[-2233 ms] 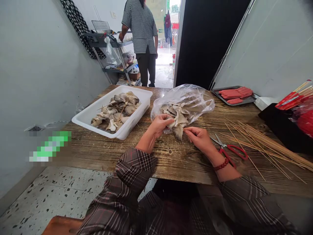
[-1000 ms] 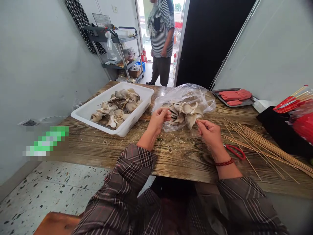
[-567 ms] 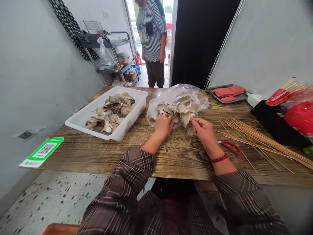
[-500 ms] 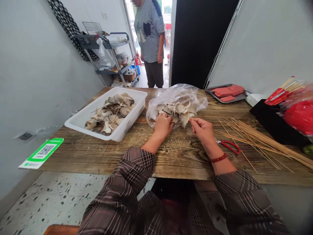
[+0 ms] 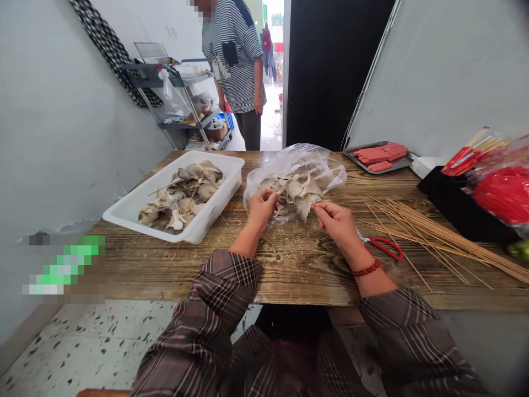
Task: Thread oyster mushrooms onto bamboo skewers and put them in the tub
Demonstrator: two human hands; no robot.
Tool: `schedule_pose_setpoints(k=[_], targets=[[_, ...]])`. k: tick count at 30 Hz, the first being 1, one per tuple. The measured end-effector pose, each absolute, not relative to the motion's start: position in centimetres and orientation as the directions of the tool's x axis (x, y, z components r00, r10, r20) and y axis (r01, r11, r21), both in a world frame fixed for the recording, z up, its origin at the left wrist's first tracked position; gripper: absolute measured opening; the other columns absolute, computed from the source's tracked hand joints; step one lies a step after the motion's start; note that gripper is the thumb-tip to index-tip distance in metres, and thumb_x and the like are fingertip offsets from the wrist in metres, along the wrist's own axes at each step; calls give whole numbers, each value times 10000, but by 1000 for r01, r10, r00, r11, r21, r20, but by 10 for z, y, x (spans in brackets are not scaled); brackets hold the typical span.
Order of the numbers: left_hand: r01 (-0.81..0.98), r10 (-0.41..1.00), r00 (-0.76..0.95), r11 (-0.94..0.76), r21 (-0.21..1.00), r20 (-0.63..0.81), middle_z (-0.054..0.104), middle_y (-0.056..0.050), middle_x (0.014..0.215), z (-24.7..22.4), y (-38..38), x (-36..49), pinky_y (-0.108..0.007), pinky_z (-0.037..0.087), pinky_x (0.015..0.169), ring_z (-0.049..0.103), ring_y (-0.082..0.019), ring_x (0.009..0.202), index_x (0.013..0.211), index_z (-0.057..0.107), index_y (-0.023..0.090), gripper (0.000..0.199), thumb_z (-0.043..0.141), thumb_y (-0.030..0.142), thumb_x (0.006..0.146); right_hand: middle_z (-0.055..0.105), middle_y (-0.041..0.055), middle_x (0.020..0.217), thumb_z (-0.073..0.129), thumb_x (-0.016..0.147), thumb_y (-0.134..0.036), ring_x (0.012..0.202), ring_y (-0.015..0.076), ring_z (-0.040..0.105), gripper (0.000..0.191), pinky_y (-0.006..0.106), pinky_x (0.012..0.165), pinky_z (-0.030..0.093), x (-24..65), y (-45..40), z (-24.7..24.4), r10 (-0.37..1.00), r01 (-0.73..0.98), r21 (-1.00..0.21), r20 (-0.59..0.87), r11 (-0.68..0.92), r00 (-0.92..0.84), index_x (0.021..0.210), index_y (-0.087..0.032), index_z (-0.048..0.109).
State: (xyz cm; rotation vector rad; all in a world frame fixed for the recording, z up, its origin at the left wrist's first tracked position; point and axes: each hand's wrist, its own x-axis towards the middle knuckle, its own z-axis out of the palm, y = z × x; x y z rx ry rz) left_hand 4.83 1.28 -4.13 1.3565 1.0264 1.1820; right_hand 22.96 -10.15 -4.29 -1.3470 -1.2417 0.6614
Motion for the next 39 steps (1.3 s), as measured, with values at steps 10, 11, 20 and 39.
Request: schedule_pose_setpoints(k=[10, 11, 20, 39], targets=[[-411, 981, 170, 154, 899, -90, 615, 19, 611, -29, 11, 40, -185, 365, 507, 492, -66, 509, 714, 600, 144, 194, 752, 263, 691, 516, -33, 478, 566, 861, -436, 455, 102, 425, 344, 238, 491, 334, 220, -111, -39, 971, 414, -890, 234, 191, 56, 850, -141, 743], [-401, 982, 169, 149, 904, -87, 614, 21, 605, -30, 10, 41, -186, 361, 504, 486, -67, 508, 707, 608, 144, 182, 746, 261, 693, 520, -31, 484, 563, 864, -435, 457, 102, 429, 345, 238, 493, 336, 220, -111, -40, 971, 421, -887, 233, 190, 53, 857, -141, 744], [-413, 963, 263, 170, 895, -62, 661, 0, 655, -29, 5, 45, -204, 406, 548, 549, -87, 569, 728, 684, 127, 282, 843, 282, 555, 522, -30, 478, 546, 880, -430, 456, 105, 435, 350, 236, 492, 339, 224, -108, -45, 968, 455, -869, 245, 193, 57, 881, -142, 745], [-457, 972, 230, 73, 886, 38, 668, -5, 665, -30, 7, 42, -210, 425, 600, 591, -101, 617, 689, 643, 141, 259, 829, 163, 511, 528, -29, 468, 554, 872, -426, 440, 109, 453, 359, 239, 480, 346, 219, -112, -40, 970, 453, -869, 241, 199, 36, 907, -136, 764]])
